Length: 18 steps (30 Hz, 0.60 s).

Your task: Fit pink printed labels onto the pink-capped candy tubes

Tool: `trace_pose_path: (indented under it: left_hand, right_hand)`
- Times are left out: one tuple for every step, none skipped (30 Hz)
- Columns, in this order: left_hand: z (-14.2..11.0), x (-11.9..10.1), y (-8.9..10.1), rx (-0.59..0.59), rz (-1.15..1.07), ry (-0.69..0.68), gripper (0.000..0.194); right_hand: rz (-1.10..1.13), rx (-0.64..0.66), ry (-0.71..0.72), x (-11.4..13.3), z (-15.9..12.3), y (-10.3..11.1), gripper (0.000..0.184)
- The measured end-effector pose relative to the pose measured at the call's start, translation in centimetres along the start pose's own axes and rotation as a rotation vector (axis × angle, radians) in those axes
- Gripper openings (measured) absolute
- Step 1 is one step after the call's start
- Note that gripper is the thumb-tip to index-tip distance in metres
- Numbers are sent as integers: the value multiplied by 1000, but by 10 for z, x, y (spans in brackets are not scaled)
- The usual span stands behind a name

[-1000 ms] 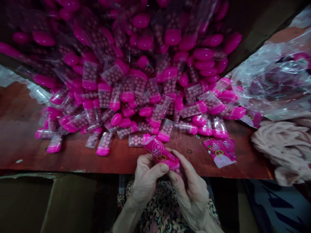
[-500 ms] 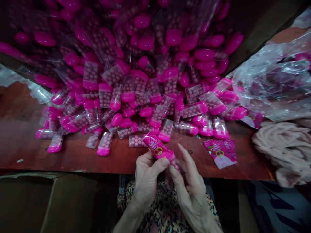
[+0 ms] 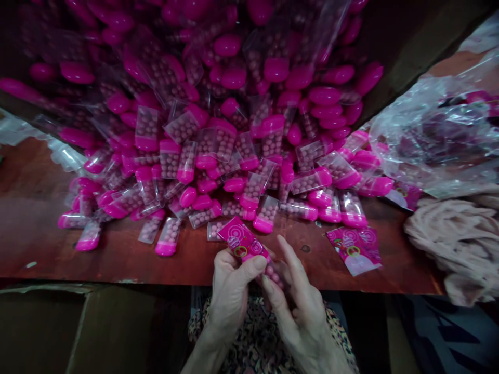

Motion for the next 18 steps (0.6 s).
trace_pose_path:
  left_hand:
    - [0, 1, 1, 11, 12, 15, 12]
    - [0, 2, 2, 23, 26, 32, 12]
    - [0, 2, 2, 30, 40, 45, 12]
    - [0, 2, 2, 35, 53, 58, 11]
    - [-1, 2, 2, 37, 57, 63, 11]
    - [-1, 1, 1, 41, 51, 65, 12]
    - [-1, 0, -1, 45, 35, 60, 13]
    - [-1, 0, -2, 46, 15, 48, 15]
    - [-1, 0, -3, 45, -3, 32, 17]
    - [0, 0, -4, 43, -14, 21, 19]
    - [0, 1, -4, 36, -16, 18, 20]
    - [0, 2, -3, 28, -10, 23, 20]
    - [0, 3, -2, 20, -1, 32, 19]
    - [0, 4, -1, 17, 7, 44, 19]
    - [-1, 5, -1, 19, 13, 55, 20]
    - [-1, 6, 0, 20, 16, 59, 21]
    - [-1, 5, 0, 23, 13, 56, 22]
    - [-1, 4, -1, 24, 2, 48, 24]
  right_hand:
    - [-8, -12, -9, -1, -1, -1, 56]
    - [-14, -23, -22, -1, -2, -2, 56]
    - [-18, -38, -36, -1, -3, -2, 55]
    - [-19, -51, -46, -2, -4, -3, 54]
    - [-17, -68, -54, -2, -4, -4, 54]
    - [-11, -84, -64, -2, -4, -4, 53]
    - [-5, -99, -77, -2, -3, -5, 53]
    - [5, -104, -91, -2, -3, -5, 53]
    - [19, -100, -101, -2, -2, -6, 53]
    - [33, -93, -104, -2, -2, -7, 53]
    - [47, -85, -102, -1, -1, -7, 53]
    - [57, -76, -101, -1, -2, -8, 52]
    - [64, -73, -104, -1, -2, -8, 51]
    - [70, -78, -117, 0, -3, -9, 50]
    - [77, -91, -136, 0, -3, -9, 49]
    - [88, -102, -157, 1, -3, -9, 48]
    - [106, -114, -175, 2, -3, -10, 47]
    - [131, -122, -188, 3, -1, -10, 47]
Point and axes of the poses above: each hand's wrist, its own z-axis towards the middle knuckle, its own y-axis out of the back of the hand, x = y × z, the point moved 1 cm from there along z, towards the middle knuckle, and after that the axes turned 11 degrees about -z, right-handed, at the moved point
